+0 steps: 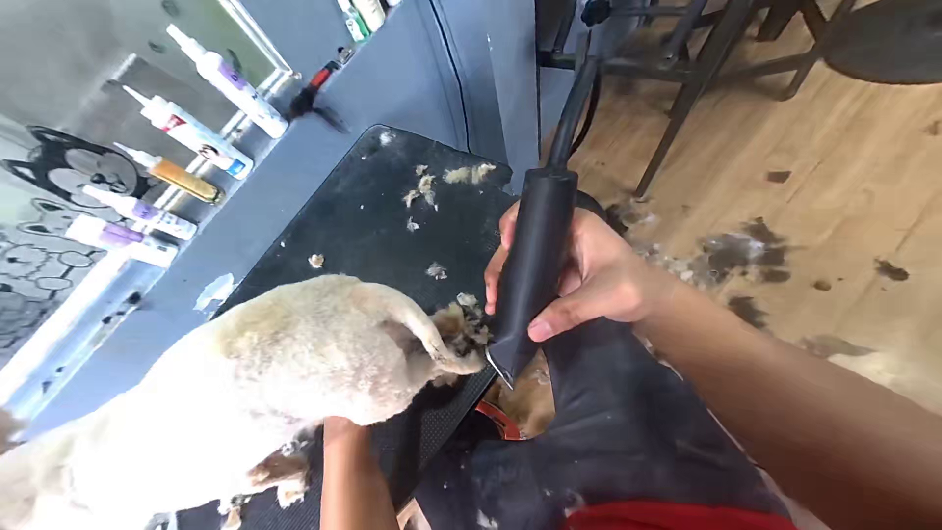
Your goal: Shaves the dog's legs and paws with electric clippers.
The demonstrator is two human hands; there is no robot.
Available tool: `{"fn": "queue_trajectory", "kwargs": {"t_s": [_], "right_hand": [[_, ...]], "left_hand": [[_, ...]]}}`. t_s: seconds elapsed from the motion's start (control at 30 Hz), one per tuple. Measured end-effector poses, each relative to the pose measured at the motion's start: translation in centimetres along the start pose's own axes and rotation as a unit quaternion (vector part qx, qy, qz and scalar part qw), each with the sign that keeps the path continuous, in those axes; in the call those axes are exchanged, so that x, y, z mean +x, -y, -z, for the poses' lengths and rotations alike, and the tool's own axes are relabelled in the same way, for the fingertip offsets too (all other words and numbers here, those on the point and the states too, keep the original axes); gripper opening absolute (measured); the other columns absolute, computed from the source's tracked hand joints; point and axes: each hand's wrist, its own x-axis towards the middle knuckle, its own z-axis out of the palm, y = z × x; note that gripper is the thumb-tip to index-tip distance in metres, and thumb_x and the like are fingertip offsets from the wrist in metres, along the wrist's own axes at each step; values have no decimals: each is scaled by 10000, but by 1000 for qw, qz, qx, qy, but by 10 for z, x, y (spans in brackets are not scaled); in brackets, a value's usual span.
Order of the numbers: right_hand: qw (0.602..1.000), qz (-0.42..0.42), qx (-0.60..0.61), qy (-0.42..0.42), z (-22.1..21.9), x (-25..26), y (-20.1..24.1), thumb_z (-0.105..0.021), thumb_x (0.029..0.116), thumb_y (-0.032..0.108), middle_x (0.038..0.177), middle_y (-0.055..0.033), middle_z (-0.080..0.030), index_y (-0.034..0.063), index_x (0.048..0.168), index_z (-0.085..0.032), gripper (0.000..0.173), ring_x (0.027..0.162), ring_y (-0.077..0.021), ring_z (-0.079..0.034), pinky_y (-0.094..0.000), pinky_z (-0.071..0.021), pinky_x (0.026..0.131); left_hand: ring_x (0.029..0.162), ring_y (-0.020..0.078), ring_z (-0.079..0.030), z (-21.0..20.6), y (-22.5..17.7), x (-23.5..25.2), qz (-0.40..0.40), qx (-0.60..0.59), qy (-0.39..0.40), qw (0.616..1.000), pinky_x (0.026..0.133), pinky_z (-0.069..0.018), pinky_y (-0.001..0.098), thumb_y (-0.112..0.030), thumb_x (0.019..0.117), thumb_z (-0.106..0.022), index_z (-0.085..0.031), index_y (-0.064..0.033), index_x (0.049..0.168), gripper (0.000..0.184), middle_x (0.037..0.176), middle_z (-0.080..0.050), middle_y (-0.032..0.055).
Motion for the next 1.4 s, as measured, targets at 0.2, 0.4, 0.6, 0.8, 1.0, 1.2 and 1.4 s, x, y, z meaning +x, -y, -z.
{"fn": "queue_trajectory", "kwargs": {"t_s": [0.2,0.4,0.6,0.8,1.0,1.2,1.4], "right_hand": [[1000,13,13,-24,4,-8,13,-870,685,-4,1015,-212,-705,51,1216,-490,655,956,-396,-730,-529,-642,852],[999,25,34,-21,3,-23,21,-888,687,-7,1014,-224,-694,57,1237,-473,692,949,-416,-728,-553,-647,840],[998,26,37,-31,3,-40,33,-895,692,21,1014,-215,-695,62,1235,-479,685,938,-400,-733,-542,-649,841],[997,31,64,-33,-16,-43,51,-873,698,-19,1024,-247,-695,37,1256,-467,692,954,-433,-725,-559,-642,848],[996,80,11,-36,-48,-19,68,-845,698,-82,1028,-236,-695,-9,1242,-472,664,958,-395,-725,-519,-648,845],[950,166,-253,-79,-98,15,72,-897,738,52,1088,-68,-715,-29,1300,-492,697,1004,-154,-724,-313,-655,855],[899,215,-379,-44,-125,72,72,-914,754,142,1141,-74,-709,-54,1375,-417,819,1044,-132,-723,-331,-656,901]], "left_hand": [[1016,146,-656,24,45,-30,-49,-372,72,924,924,-569,380,-88,1054,-349,-473,-32,1196,198,1051,-639,82],[981,154,-726,40,51,-41,-208,-478,176,835,906,-600,408,-212,897,-713,-739,-185,1090,196,1025,-756,37],[1032,174,-725,46,36,-31,-230,-357,211,880,929,-612,418,-236,787,-888,-680,-139,1201,473,1099,-753,53],[1013,255,-719,23,1,-11,-177,-404,279,853,906,-607,477,-206,791,-868,-652,-78,1220,498,1100,-727,142],[1012,195,-719,-6,-26,-1,-144,-448,359,806,887,-604,444,-319,864,-757,-727,-154,1134,318,1081,-740,75],[1015,178,-714,-5,-21,19,-136,-483,346,793,871,-606,426,-463,859,-735,-696,-176,1145,407,1088,-732,53],[1049,170,-702,0,-18,30,-169,-521,381,745,905,-595,439,-496,921,-689,-698,-194,1171,392,1106,-733,35]]}}
